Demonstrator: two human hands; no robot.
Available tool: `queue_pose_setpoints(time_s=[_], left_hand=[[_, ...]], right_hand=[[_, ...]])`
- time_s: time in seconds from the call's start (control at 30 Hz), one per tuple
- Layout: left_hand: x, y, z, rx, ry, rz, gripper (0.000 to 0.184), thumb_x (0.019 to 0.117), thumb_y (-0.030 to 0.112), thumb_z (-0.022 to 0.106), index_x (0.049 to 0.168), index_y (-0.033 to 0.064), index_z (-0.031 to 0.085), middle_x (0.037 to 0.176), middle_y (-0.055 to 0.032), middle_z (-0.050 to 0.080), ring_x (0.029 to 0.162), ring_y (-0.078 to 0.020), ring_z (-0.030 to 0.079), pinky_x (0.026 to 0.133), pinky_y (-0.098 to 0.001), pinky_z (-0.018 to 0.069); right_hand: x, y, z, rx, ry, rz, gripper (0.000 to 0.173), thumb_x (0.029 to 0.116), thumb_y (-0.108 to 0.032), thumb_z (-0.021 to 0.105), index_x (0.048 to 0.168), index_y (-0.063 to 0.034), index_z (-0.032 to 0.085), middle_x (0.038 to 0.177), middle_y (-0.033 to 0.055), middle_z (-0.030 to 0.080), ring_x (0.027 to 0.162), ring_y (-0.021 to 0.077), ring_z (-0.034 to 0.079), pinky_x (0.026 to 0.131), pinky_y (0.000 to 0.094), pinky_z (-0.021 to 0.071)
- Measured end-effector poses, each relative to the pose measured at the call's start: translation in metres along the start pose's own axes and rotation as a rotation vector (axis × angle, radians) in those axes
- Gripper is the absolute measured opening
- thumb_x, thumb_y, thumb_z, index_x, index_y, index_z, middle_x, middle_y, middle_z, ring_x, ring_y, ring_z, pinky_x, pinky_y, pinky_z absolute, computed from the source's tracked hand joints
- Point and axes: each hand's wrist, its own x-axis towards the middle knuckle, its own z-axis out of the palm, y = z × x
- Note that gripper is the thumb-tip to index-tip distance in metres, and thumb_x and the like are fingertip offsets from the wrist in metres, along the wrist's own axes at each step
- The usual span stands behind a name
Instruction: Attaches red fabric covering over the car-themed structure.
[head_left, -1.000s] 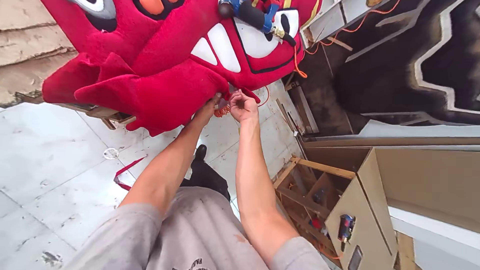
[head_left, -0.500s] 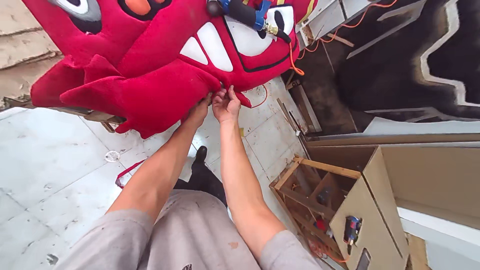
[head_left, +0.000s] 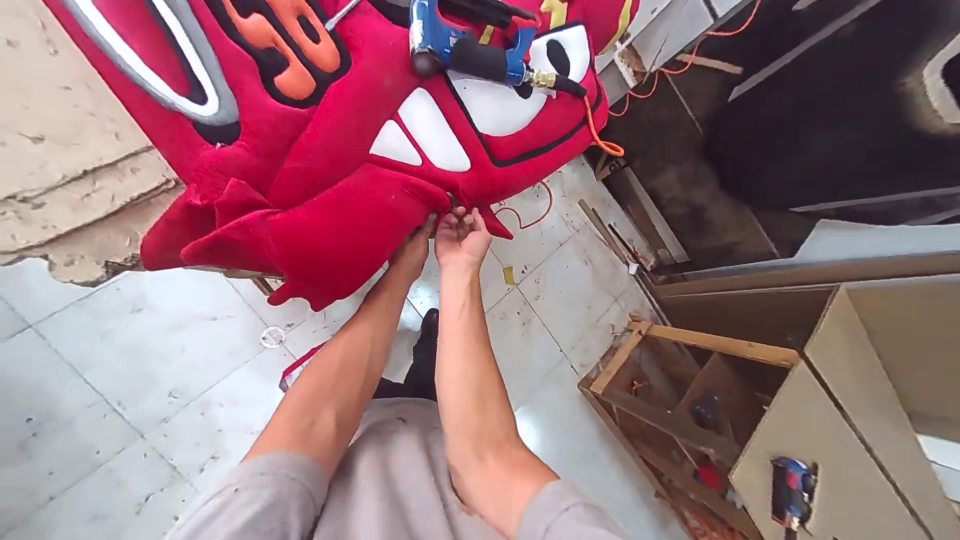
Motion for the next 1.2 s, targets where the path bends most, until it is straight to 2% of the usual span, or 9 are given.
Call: queue_pose_setpoints(time_s=[0.17,0.3,0.4,0.5,0.77,0.93,1.1,1.17,1.2], left_hand=[[-0.003,0.0,-0.002,0.052,-0.029,0.01,0.048,0.1083,0.044,0.044,0.123,0.0051,0.068,0.121,-0.0111,0.069,0.117,-0.0181,0.063,0.104,-0.0425,0.0496],[-0.003,-0.001,0.0,-0.046,-0.001,-0.008,0.041,0.109,0.033,0.047,0.128,0.0005,0.065,0.126,-0.0136,0.068,0.12,-0.0194,0.062,0.107,-0.0423,0.0487],[-0.001,0.003,0.006,-0.101,0.033,-0.005,0.035,0.1081,0.026,0.05,0.125,-0.0017,0.063,0.115,-0.012,0.07,0.106,-0.0177,0.066,0.098,-0.0394,0.0535],[-0.004,0.006,0.004,-0.125,-0.012,0.012,0.038,0.1087,0.032,0.049,0.128,0.0006,0.061,0.12,-0.0116,0.07,0.113,-0.0184,0.066,0.102,-0.0399,0.0529],[-0.006,0.006,-0.003,-0.067,-0.085,-0.019,0.044,0.1106,0.039,0.041,0.131,0.0049,0.059,0.122,-0.0092,0.068,0.116,-0.0189,0.064,0.102,-0.0417,0.0522],[-0.01,0.013,0.009,-0.106,0.029,0.012,0.025,0.1076,0.03,0.052,0.114,0.0083,0.06,0.094,0.0003,0.064,0.09,-0.0115,0.063,0.089,-0.0326,0.0535],[-0.004,0.004,0.005,-0.158,0.007,0.05,0.024,0.1081,0.026,0.051,0.119,0.0048,0.058,0.098,-0.0032,0.064,0.095,-0.0143,0.063,0.097,-0.0355,0.0522],[-0.001,0.007,0.007,-0.148,0.0,0.059,0.024,0.1075,0.026,0.053,0.118,0.0052,0.057,0.097,-0.0027,0.062,0.094,-0.0145,0.063,0.097,-0.0358,0.052],[-0.003,0.007,0.006,-0.138,-0.001,0.053,0.025,0.1072,0.028,0.053,0.118,0.0058,0.057,0.097,-0.0022,0.062,0.095,-0.0141,0.062,0.097,-0.0356,0.052]], right_hand=[[-0.001,0.004,0.003,0.303,-0.096,0.032,0.031,0.1063,-0.028,0.042,0.08,-0.0181,0.054,0.06,-0.0056,0.05,0.051,0.0068,0.051,0.058,0.0204,0.0495],[0.001,0.006,0.001,0.061,-0.103,-0.044,0.035,0.1054,-0.03,0.043,0.071,-0.0221,0.048,0.056,-0.0071,0.044,0.049,0.0078,0.046,0.054,0.0241,0.0459],[0.001,0.001,-0.003,-0.09,-0.007,-0.09,0.029,0.108,-0.037,0.046,0.093,-0.0187,0.062,0.08,-0.0055,0.064,0.064,0.0072,0.06,0.062,0.0245,0.0538],[0.002,0.001,-0.006,0.144,0.072,-0.025,0.027,0.1066,-0.039,0.045,0.107,-0.0182,0.062,0.087,-0.0033,0.064,0.07,0.0085,0.063,0.069,0.0253,0.056],[0.026,0.008,-0.019,0.253,0.028,0.085,0.01,0.098,-0.023,0.041,0.095,-0.0175,0.049,0.066,-0.0027,0.047,0.048,0.0088,0.043,0.047,0.0241,0.0411],[0.011,-0.018,-0.094,0.027,0.19,-0.009,0.027,0.0951,-0.018,0.044,0.069,-0.0188,0.047,0.046,-0.0086,0.031,0.035,0.0045,0.027,0.036,0.021,0.0262],[-0.01,-0.04,-0.155,-0.506,0.184,-0.144,0.02,0.0992,-0.006,0.047,0.109,-0.0031,0.064,0.061,-0.0024,0.047,0.048,0.0076,0.046,0.047,0.023,0.0433],[-0.008,-0.04,-0.133,-0.715,0.16,-0.145,0.037,0.102,-0.023,0.059,0.131,0.0001,0.058,0.101,0.0138,0.065,0.081,0.0209,0.064,0.068,0.0362,0.055],[-0.004,-0.037,-0.124,-0.68,0.12,-0.06,0.054,0.1031,-0.036,0.059,0.143,-0.0007,0.049,0.126,0.0201,0.061,0.105,0.0291,0.064,0.085,0.0448,0.0568]])
